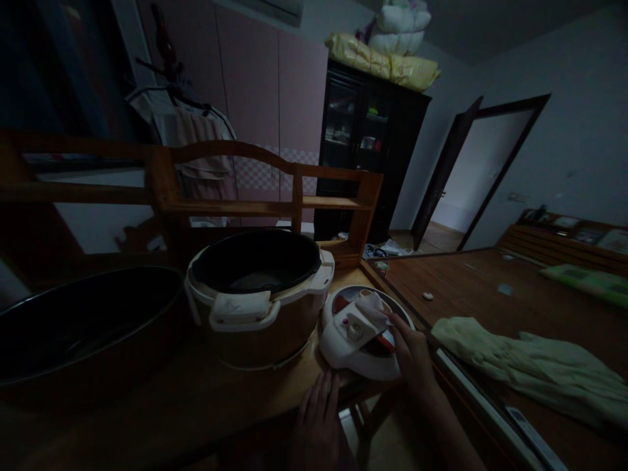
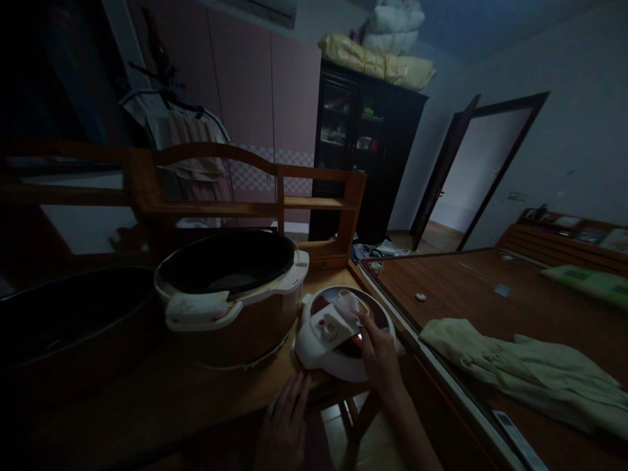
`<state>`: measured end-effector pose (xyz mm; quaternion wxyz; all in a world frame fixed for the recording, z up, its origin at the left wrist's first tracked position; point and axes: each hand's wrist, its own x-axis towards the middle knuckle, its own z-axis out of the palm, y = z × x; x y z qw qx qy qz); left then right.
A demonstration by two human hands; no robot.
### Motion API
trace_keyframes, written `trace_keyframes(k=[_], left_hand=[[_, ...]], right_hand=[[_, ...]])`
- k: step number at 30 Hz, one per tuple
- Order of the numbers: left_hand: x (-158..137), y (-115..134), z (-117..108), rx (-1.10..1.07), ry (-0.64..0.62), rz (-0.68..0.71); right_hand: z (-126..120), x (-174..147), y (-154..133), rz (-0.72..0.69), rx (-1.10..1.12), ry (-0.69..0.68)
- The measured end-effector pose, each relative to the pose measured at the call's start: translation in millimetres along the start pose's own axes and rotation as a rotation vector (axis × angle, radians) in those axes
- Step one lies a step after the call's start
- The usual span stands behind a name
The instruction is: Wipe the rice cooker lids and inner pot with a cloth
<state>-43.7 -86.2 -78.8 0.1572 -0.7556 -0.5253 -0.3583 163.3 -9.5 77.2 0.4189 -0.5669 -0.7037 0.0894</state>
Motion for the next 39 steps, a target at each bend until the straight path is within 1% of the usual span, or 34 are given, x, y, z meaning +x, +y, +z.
trace_keyframes(k=[4, 6, 8, 10, 12, 14, 16, 21, 24, 26, 30, 34, 39], left_hand=[[-0.2, 0.2, -2.5, -0.017, -0.001, 0.003], [-0.2, 0.2, -2.7, -0.024, 0.011, 0.005], [-0.5, -0.2, -2.3, -0.031, 0.013, 0.005], [-1.2, -0.4, -1.6, -0.036, -0.001, 0.007], [-2.1, -0.1, -1.4, -0.034, -0.002, 0.004], [-2.7, 0.3, -1.8, -0.024, 0.003, 0.003], [-3.1, 0.1, -2.3, -0.009, 0.006, 0.007], [-4.5, -4.8, -0.9, 0.016, 0.046, 0.056], [-7.2, -6.5, 0.4, 0.032, 0.033, 0.065], [-9.2, -6.0, 0.8, 0.028, 0.032, 0.049], [-11.4, -4.6, 1.9, -0.004, 0.076, 0.019], [-11.8, -5.7, 4.7, -0.008, 0.094, 0.038], [-14.0, -6.5, 6.6, 0.008, 0.124, 0.038]], right_hand=[[6.4, 13.9, -9.5, -0.071, -0.002, -0.063], [10.2, 23.2, -14.8, -0.124, -0.044, -0.127], [14.9, 33.6, -19.5, -0.165, -0.156, -0.218], [20.5, 43.5, -24.1, -0.185, -0.317, -0.307], [27.0, 51.3, -29.5, -0.198, -0.463, -0.361], [34.2, 55.7, -36.4, -0.221, -0.555, -0.405], [42.3, 56.0, -45.0, -0.253, -0.589, -0.45], [61.7, 42.3, -67.2, -0.35, -0.549, -0.521], [68.9, 32.0, -73.6, -0.443, -0.498, -0.538], [72.1, 26.7, -73.9, -0.507, -0.472, -0.533], [77.6, 18.2, -69.5, -0.596, -0.439, -0.534], [83.6, 9.8, -65.3, -0.71, -0.363, -0.575], [87.1, -1.5, -58.4, -0.749, -0.298, -0.568]])
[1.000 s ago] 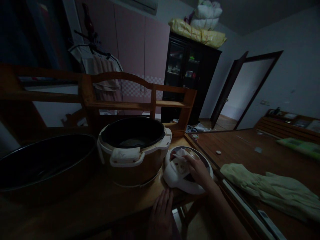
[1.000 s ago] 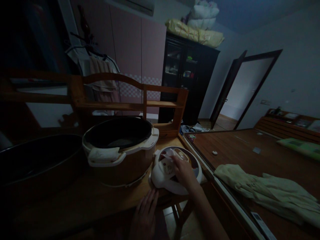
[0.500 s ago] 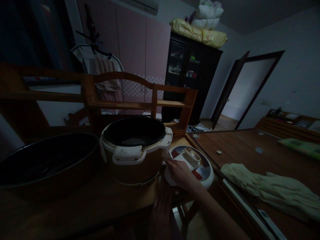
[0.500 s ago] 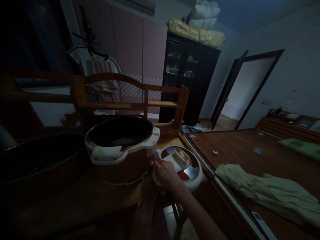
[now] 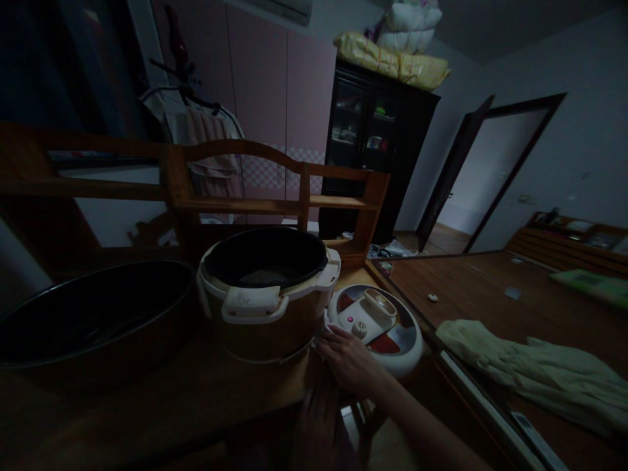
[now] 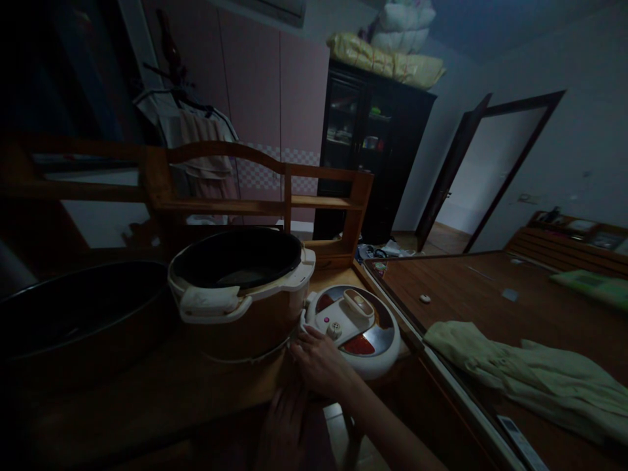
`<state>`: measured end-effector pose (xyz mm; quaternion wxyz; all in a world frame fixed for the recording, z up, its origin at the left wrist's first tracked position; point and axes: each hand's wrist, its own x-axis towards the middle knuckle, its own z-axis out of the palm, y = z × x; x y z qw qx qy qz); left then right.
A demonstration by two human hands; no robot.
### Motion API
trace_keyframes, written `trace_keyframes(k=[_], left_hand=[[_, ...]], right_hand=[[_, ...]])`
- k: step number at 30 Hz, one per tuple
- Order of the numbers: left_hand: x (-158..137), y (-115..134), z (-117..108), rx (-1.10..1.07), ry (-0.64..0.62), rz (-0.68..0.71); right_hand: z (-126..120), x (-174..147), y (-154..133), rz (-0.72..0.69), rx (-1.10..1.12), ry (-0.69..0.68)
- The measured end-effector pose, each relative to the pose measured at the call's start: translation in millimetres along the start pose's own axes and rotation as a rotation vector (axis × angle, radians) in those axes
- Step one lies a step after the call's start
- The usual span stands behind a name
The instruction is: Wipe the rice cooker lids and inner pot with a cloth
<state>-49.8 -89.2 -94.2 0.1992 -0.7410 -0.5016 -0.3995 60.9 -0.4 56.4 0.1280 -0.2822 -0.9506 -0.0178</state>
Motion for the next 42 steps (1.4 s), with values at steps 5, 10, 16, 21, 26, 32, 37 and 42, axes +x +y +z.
trace_keyframes(k=[5, 10, 16, 21, 26, 32, 37, 42], left_hand=[[0.9, -1.9, -0.7, 0.0, 0.004, 0.018], [1.4, -3.0, -0.5, 0.066, -0.027, 0.05], [-0.7, -3.3, 0.6, 0.051, -0.017, 0.027], [0.3, -2.9, 1.1, -0.034, 0.033, 0.021], [4.6, 4.1, -1.1, -0.086, -0.007, -0.057], [16.9, 5.6, -11.7, -0.031, -0.016, -0.025], [22.3, 4.1, -17.5, -0.013, -0.04, -0.002], [24.2, 6.4, -17.9, -0.043, -0.036, -0.017]], right_hand=[[3.1, -17.2, 1.2, -0.058, 0.051, 0.01], [-1.2, -38.7, 2.0, -0.079, 0.109, 0.014], [-2.4, -58.4, 5.7, -0.131, 0.127, 0.07], [-5.6, -67.8, 9.3, -0.158, 0.097, 0.059], [-15.4, -83.5, 14.0, -0.136, 0.101, 0.075], [-28.1, -98.4, 15.9, -0.071, 0.173, 0.059], [-37.1, -107.9, 19.9, 0.016, 0.328, 0.099], [-42.8, -123.1, 26.0, 0.137, 0.481, 0.173]])
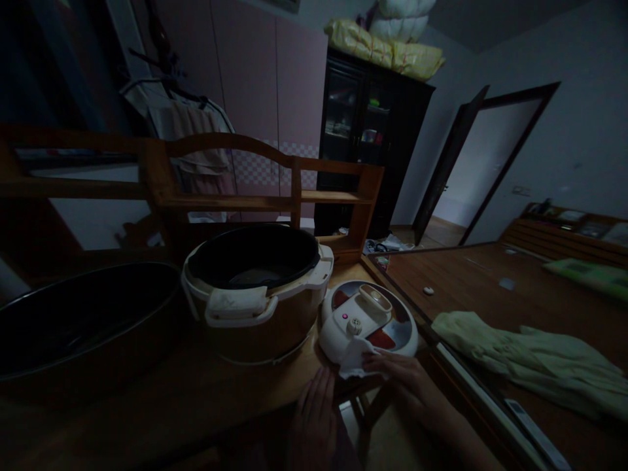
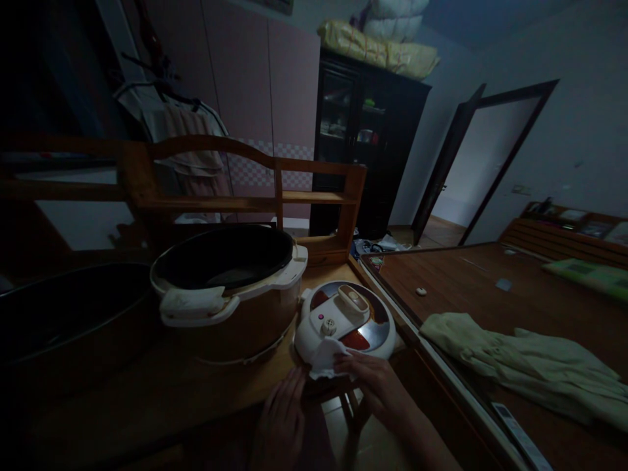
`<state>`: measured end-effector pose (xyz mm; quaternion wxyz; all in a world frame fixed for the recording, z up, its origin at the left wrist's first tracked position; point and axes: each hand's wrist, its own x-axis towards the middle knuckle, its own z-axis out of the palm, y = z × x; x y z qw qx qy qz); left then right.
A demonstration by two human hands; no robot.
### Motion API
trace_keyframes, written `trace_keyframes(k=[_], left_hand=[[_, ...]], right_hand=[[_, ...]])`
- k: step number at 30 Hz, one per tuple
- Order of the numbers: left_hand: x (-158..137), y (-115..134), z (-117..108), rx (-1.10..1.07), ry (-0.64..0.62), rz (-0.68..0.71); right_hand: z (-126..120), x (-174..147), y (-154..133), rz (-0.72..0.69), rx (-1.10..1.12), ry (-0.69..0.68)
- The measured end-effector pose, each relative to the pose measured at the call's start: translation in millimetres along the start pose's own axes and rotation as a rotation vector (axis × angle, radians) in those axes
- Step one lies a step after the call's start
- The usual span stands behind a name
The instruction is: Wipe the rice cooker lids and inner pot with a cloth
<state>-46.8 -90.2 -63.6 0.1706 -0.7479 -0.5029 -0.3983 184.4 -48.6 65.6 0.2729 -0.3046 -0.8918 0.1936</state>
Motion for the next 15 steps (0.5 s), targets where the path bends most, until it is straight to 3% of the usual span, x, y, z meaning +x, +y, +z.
trace_keyframes(k=[6, 12, 15], left_hand=[[-0.3, -0.9, 2.1, 0.024, 0.003, 0.016], [-1.2, -0.5, 3.0, -0.002, 0.006, -0.008], [-0.9, -0.4, 3.2, -0.001, 0.008, -0.002]], right_hand=[[2.0, -27.7, 15.4, 0.19, 0.033, 0.23], [-10.7, -50.2, 36.8, 0.408, 0.183, 0.296], [-21.3, -60.1, 46.9, 0.49, 0.2, 0.392]])
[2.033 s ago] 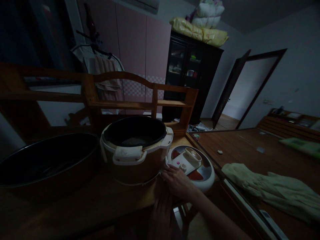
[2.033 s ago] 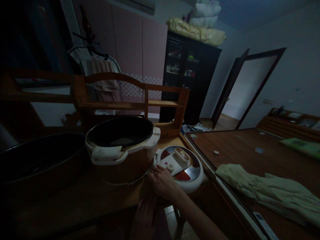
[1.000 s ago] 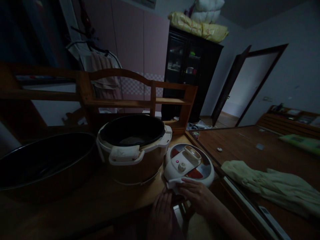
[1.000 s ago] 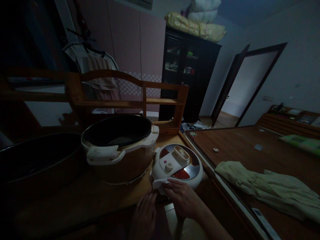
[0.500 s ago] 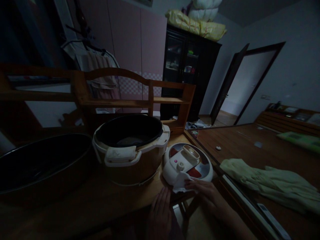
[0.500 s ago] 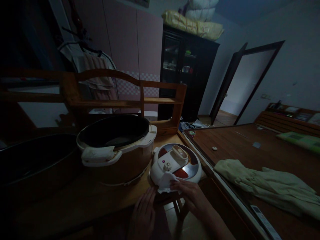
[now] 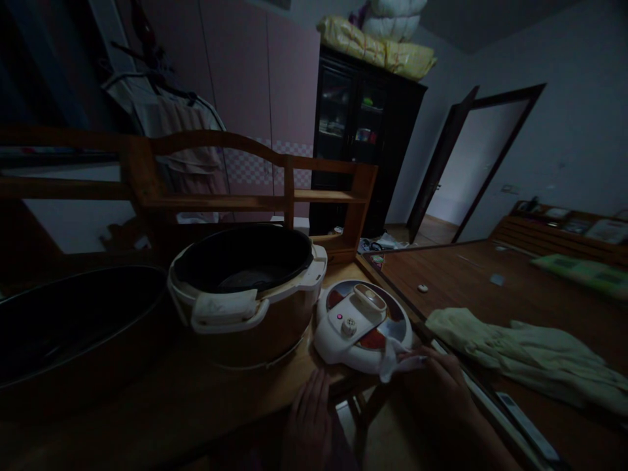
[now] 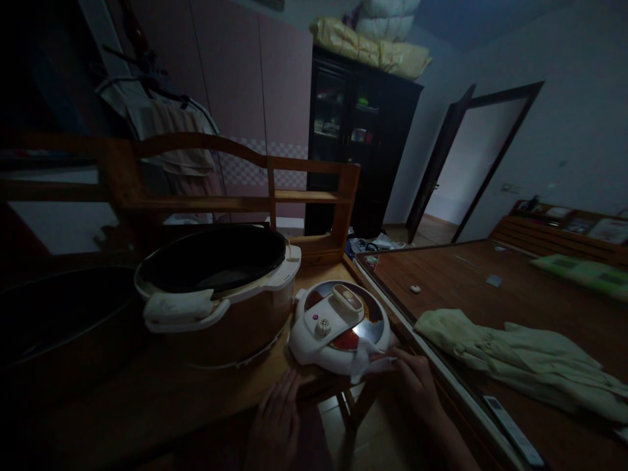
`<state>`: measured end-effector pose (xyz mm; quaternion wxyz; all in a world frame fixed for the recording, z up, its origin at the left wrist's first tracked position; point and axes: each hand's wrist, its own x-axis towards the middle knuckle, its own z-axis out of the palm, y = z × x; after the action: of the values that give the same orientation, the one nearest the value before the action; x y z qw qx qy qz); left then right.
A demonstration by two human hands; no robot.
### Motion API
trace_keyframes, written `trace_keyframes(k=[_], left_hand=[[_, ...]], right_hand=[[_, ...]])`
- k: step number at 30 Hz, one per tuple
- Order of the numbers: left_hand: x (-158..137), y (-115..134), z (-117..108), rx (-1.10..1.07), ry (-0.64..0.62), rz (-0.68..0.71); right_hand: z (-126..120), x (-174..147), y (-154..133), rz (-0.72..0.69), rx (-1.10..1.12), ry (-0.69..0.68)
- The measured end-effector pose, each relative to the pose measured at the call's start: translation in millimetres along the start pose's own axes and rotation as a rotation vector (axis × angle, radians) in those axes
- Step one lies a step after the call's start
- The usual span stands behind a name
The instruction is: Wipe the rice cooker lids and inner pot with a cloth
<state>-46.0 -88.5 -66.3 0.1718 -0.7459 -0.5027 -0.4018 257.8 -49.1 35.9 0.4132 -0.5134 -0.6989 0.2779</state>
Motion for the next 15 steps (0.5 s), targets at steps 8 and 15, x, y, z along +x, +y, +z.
trace_keyframes(k=[8, 15], left_hand=[[-2.3, -1.8, 0.7, -0.001, -0.018, -0.004], [-0.6, -2.5, -1.4, -0.018, -0.029, 0.008]], right_hand=[[-55.7, 35.5, 43.8, 0.206, -0.209, 0.863], [-40.2, 114.6, -15.4, -0.061, -0.218, 0.643]])
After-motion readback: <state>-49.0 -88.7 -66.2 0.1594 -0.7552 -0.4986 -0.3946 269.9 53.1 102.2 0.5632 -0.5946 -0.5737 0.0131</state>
